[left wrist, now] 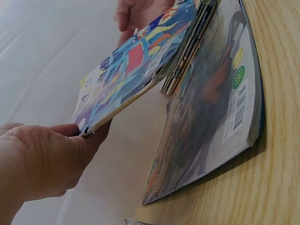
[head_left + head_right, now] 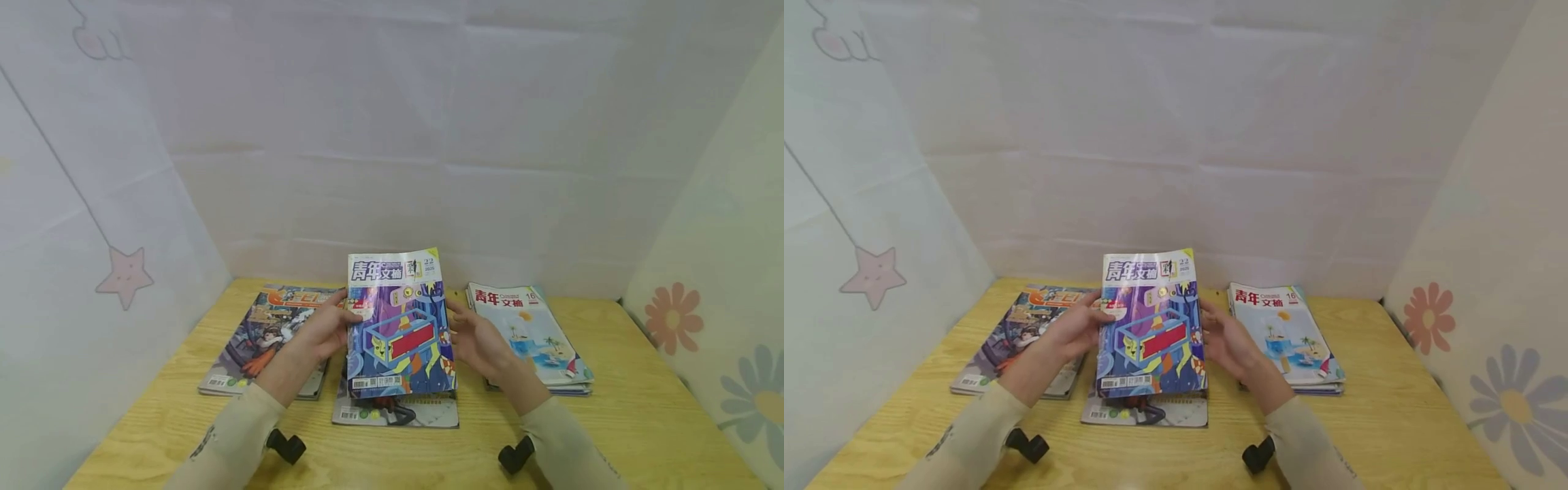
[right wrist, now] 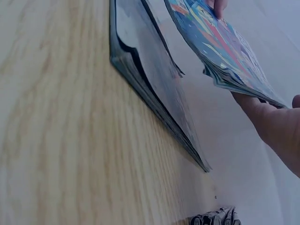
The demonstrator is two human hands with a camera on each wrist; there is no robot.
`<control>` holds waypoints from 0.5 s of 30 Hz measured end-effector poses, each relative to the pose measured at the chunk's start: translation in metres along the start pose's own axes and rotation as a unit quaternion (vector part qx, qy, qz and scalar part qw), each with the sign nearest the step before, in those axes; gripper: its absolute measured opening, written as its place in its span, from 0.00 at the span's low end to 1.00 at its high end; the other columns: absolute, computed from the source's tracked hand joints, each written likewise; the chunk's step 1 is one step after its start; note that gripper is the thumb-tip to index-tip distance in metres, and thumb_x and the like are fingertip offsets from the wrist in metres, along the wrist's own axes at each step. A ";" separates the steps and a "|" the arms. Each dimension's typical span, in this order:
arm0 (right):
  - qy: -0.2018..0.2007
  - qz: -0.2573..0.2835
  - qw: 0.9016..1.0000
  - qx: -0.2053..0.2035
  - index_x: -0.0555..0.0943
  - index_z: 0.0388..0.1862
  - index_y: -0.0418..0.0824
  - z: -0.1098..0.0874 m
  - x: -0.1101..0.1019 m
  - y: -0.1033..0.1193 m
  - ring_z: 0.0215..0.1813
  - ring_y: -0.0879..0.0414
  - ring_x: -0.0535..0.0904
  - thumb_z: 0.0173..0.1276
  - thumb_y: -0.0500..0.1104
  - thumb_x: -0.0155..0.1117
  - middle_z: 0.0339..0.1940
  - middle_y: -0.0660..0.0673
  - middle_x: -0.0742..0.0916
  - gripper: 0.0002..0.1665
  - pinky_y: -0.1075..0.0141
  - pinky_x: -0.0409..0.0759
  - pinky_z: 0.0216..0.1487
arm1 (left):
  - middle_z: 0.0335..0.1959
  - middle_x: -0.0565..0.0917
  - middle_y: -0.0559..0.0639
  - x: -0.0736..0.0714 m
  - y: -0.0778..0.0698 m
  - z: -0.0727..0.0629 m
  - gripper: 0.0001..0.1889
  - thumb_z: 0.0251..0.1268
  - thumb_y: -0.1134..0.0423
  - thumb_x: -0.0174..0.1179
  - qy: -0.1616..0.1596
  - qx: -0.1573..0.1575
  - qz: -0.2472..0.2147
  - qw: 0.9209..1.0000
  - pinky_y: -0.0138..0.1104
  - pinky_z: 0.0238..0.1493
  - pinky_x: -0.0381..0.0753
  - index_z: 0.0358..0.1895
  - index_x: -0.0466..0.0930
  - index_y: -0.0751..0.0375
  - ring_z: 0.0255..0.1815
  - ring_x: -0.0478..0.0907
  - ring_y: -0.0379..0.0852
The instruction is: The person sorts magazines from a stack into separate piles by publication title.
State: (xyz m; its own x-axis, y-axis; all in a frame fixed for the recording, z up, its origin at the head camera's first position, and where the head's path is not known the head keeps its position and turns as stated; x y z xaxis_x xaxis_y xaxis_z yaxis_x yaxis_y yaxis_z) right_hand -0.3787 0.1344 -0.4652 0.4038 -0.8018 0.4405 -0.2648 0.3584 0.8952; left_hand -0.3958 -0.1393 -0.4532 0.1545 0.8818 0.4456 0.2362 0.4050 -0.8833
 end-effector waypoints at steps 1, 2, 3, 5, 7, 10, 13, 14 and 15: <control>0.009 0.011 1.000 0.000 0.49 0.84 0.51 -0.001 0.000 0.000 0.65 0.41 0.74 0.84 0.43 0.40 0.76 0.35 0.67 0.34 0.47 0.77 0.61 | 0.69 0.69 0.69 0.001 0.000 0.000 0.46 0.66 0.86 0.47 0.002 0.001 -0.005 1.000 0.51 0.57 0.80 0.83 0.44 0.51 0.57 0.80 0.59; 0.015 0.019 1.000 0.000 0.49 0.85 0.53 -0.001 0.001 0.001 0.64 0.41 0.74 0.84 0.41 0.40 0.76 0.35 0.66 0.35 0.46 0.76 0.62 | 0.70 0.67 0.69 0.001 0.000 0.000 0.46 0.66 0.86 0.47 0.004 0.002 -0.009 1.000 0.52 0.59 0.79 0.83 0.44 0.50 0.59 0.79 0.59; 0.021 0.025 0.999 0.001 0.49 0.85 0.54 -0.002 0.000 0.001 0.64 0.41 0.74 0.83 0.38 0.41 0.77 0.35 0.66 0.36 0.46 0.75 0.63 | 0.71 0.67 0.69 0.002 0.000 0.000 0.46 0.67 0.86 0.47 0.005 0.002 -0.011 1.000 0.52 0.59 0.78 0.83 0.43 0.50 0.60 0.78 0.59; 0.026 0.032 0.999 0.004 0.49 0.85 0.56 -0.003 0.001 0.001 0.65 0.40 0.74 0.81 0.36 0.41 0.78 0.35 0.65 0.38 0.45 0.74 0.64 | 0.71 0.66 0.69 0.003 0.000 0.000 0.46 0.67 0.86 0.47 0.006 0.004 -0.015 1.000 0.52 0.60 0.78 0.83 0.44 0.50 0.61 0.77 0.60; 0.026 0.032 0.999 0.006 0.48 0.85 0.56 -0.004 0.001 0.002 0.67 0.39 0.73 0.81 0.34 0.39 0.78 0.35 0.64 0.39 0.45 0.74 0.64 | 0.71 0.67 0.69 0.004 0.000 0.000 0.45 0.68 0.85 0.47 0.007 0.003 -0.016 1.000 0.51 0.59 0.78 0.83 0.45 0.49 0.61 0.77 0.60; 0.013 0.032 0.999 0.008 0.49 0.85 0.56 -0.004 -0.001 0.004 0.68 0.39 0.73 0.81 0.33 0.36 0.78 0.35 0.64 0.39 0.45 0.74 0.65 | 0.69 0.68 0.68 0.005 0.000 0.001 0.44 0.68 0.84 0.49 0.006 0.004 -0.012 1.000 0.51 0.57 0.80 0.82 0.48 0.48 0.59 0.78 0.60; 0.000 0.033 0.999 0.006 0.49 0.86 0.54 -0.004 -0.004 0.006 0.68 0.39 0.74 0.82 0.32 0.35 0.78 0.34 0.64 0.38 0.46 0.73 0.65 | 0.67 0.70 0.68 0.007 0.001 0.002 0.43 0.68 0.84 0.49 0.014 0.011 -0.007 1.000 0.50 0.55 0.81 0.82 0.49 0.49 0.57 0.80 0.59; -0.001 0.030 1.000 0.004 0.48 0.86 0.53 -0.004 -0.005 0.007 0.67 0.38 0.74 0.81 0.32 0.35 0.78 0.33 0.64 0.38 0.46 0.73 0.65 | 0.67 0.71 0.68 0.007 0.001 0.003 0.43 0.68 0.84 0.49 0.018 0.013 -0.007 1.000 0.49 0.55 0.81 0.82 0.49 0.50 0.56 0.80 0.58; -0.006 0.028 1.000 0.001 0.48 0.86 0.52 -0.005 -0.006 0.008 0.67 0.38 0.74 0.81 0.31 0.35 0.78 0.33 0.64 0.38 0.46 0.74 0.65 | 0.66 0.72 0.68 0.008 0.002 0.003 0.42 0.68 0.84 0.49 0.021 0.015 -0.007 1.000 0.49 0.54 0.82 0.81 0.49 0.51 0.55 0.81 0.58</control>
State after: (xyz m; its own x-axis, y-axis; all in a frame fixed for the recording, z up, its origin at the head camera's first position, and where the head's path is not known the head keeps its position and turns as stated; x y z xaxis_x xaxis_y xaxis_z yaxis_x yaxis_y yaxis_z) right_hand -0.3794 0.1444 -0.4600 0.3777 -0.7866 0.4885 -0.2883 0.4015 0.8693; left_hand -0.3970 -0.1308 -0.4514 0.1925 0.8652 0.4630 0.2098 0.4246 -0.8808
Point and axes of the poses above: each hand's wrist, its own z-axis towards the middle knuckle, its own x-axis out of the palm, y = z × x, the point moved 6 cm from there along z, towards the middle knuckle
